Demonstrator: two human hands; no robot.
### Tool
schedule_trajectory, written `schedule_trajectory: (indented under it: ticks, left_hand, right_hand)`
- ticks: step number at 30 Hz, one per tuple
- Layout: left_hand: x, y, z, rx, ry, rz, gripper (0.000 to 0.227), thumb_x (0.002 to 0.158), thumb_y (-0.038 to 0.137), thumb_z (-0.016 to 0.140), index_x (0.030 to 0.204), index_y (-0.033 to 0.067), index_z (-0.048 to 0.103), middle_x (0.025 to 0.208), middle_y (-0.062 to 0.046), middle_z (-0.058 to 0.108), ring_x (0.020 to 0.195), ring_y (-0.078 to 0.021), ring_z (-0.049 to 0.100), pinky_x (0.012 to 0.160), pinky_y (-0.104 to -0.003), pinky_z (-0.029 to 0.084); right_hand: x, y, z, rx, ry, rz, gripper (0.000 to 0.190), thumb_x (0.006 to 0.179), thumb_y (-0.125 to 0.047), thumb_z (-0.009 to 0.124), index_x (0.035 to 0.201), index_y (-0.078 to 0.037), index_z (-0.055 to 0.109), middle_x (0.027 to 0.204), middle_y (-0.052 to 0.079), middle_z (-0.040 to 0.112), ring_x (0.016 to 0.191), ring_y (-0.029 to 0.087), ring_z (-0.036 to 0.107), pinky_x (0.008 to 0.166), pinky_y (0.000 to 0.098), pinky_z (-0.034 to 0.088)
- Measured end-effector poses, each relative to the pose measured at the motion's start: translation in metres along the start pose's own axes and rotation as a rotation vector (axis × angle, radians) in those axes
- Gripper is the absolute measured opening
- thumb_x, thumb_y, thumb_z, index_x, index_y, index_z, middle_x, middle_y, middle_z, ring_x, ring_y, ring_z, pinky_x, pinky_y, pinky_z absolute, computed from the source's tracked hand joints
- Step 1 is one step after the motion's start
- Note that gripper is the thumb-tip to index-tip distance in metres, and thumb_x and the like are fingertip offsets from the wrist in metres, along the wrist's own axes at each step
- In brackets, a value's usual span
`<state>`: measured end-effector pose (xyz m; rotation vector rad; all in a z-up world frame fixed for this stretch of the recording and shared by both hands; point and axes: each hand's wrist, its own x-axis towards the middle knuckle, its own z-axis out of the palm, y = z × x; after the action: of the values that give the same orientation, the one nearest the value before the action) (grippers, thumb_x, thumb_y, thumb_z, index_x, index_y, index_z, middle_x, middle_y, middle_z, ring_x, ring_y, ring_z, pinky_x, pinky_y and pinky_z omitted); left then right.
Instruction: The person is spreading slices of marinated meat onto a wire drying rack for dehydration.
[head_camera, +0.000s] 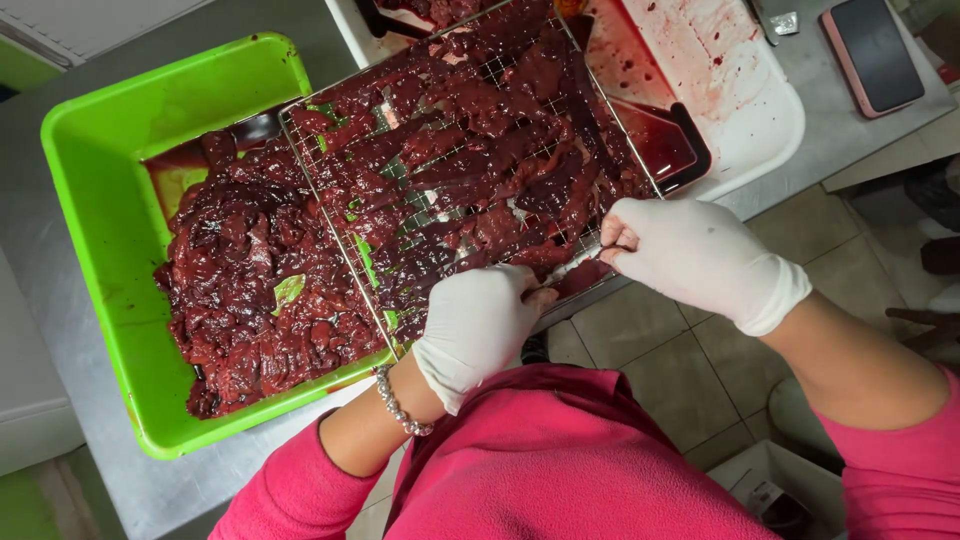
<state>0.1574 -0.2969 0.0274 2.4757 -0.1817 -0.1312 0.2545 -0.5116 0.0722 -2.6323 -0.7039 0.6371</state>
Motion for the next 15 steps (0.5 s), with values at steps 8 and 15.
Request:
schedule_trajectory:
  ticks: [8, 15]
  left_hand:
    - [-0.006, -0.007, -0.006, 0.044, -0.033, -0.049, 0.032, 0.087, 0.042, 0.072, 0.079, 0.0108, 0.073, 0.073, -0.013, 0.07, 0.066, -0.0349, 0.069, 0.058, -0.047, 0.053]
    - [-0.009, -0.013, -0.004, 0.019, 0.046, 0.031, 0.017, 0.084, 0.028, 0.074, 0.081, 0.0111, 0.072, 0.074, -0.013, 0.07, 0.068, -0.0341, 0.069, 0.06, -0.045, 0.053]
  right_hand:
    - [0.016, -0.004, 0.007, -0.037, 0.066, -0.043, 0.021, 0.09, -0.029, 0.07, 0.101, -0.011, 0.066, 0.087, 0.004, 0.074, 0.08, 0.024, 0.072, 0.07, 0.0374, 0.055]
    - [0.019, 0.004, 0.012, -0.026, 0.201, -0.242, 0.016, 0.091, -0.017, 0.066, 0.104, -0.009, 0.067, 0.094, 0.007, 0.073, 0.087, 0.025, 0.071, 0.076, 0.0372, 0.056]
